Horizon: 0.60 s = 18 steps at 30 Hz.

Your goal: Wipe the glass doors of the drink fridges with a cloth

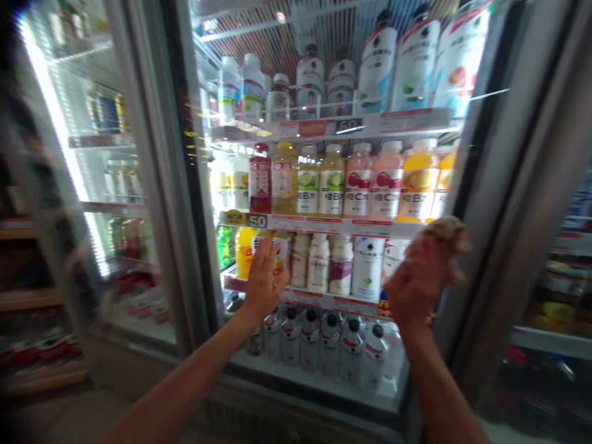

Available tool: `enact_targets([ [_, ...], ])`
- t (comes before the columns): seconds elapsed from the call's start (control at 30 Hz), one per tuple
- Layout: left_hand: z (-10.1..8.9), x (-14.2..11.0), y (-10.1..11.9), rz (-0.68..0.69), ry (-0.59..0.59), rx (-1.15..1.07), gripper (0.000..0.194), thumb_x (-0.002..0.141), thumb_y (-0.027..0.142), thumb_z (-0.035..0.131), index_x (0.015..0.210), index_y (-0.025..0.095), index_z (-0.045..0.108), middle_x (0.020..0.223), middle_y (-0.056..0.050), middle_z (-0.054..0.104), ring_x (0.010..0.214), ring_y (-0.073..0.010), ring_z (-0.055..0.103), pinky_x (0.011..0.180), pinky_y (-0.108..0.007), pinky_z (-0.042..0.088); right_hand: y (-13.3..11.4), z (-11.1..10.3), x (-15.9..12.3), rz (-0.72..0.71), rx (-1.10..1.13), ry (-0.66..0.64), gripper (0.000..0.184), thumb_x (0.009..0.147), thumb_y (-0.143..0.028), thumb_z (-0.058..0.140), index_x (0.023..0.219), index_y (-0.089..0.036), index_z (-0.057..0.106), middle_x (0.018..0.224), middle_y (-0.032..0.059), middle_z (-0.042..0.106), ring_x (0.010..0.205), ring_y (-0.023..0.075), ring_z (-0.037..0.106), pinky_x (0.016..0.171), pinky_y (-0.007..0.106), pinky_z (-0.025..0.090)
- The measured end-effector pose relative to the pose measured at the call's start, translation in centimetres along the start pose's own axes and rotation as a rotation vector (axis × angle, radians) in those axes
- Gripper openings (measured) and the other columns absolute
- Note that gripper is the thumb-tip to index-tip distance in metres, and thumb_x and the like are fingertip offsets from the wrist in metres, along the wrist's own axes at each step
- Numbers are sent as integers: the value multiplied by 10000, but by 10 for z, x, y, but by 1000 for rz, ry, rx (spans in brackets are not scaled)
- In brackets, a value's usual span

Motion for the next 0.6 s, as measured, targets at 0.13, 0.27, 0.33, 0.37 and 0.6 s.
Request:
enact_targets([
  [0.13, 29, -13, -8, 127, 18, 156, 667, 823, 232, 494, 1409, 196, 177, 1496, -120, 112, 1382, -276, 67, 1113, -499, 166, -53, 31, -83, -327, 80, -240, 558, 819, -77, 399, 1354, -230, 362, 1325, 84, 504, 1299, 233, 376, 1045, 489, 349],
  [0.27, 26, -16, -3, 180, 95, 162, 698, 825, 250, 503, 1422, 199, 144, 1498, -117, 102, 1381, -276, 75, 1110, -482, 158, -53, 34, -78, -434, 19, -329, 525, 832, -114, 445, 1329, -271, 388, 1375, 56, 450, 1334, 210, 312, 1082, 471, 265],
  [0.33, 25, -10, -1, 213, 119, 142, 694, 827, 255, 501, 1423, 202, 148, 1497, -113, 107, 1381, -265, 88, 1113, -470, 148, -19, 26, -28, -274, -100, -198, 535, 840, -139, 432, 1355, -255, 349, 1449, 80, 328, 1355, 245, 260, 1072, 515, 245],
  [0.37, 25, -6, 1, 236, 132, 131, 691, 828, 256, 498, 1423, 203, 150, 1495, -111, 115, 1380, -257, 100, 1115, -463, 144, -3, 20, -5, -175, -152, -108, 545, 843, -146, 417, 1372, -237, 321, 1471, 94, 275, 1365, 264, 228, 1062, 537, 243],
  [0.6, 29, 15, 2, 282, 213, 131, 661, 836, 290, 489, 1416, 199, 187, 1471, -114, 198, 1369, -243, 157, 1121, -458, 113, -82, 56, -61, -507, -52, -437, 555, 838, -152, 416, 1370, -277, 321, 1389, 30, 430, 1344, 210, 280, 1099, 443, 228],
])
Point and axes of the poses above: each hand's wrist, its own x-axis towards the middle knuckle, its own z-axis out of the palm, y = z × x, the point moved 8 cm from there along x, towards the middle knuckle
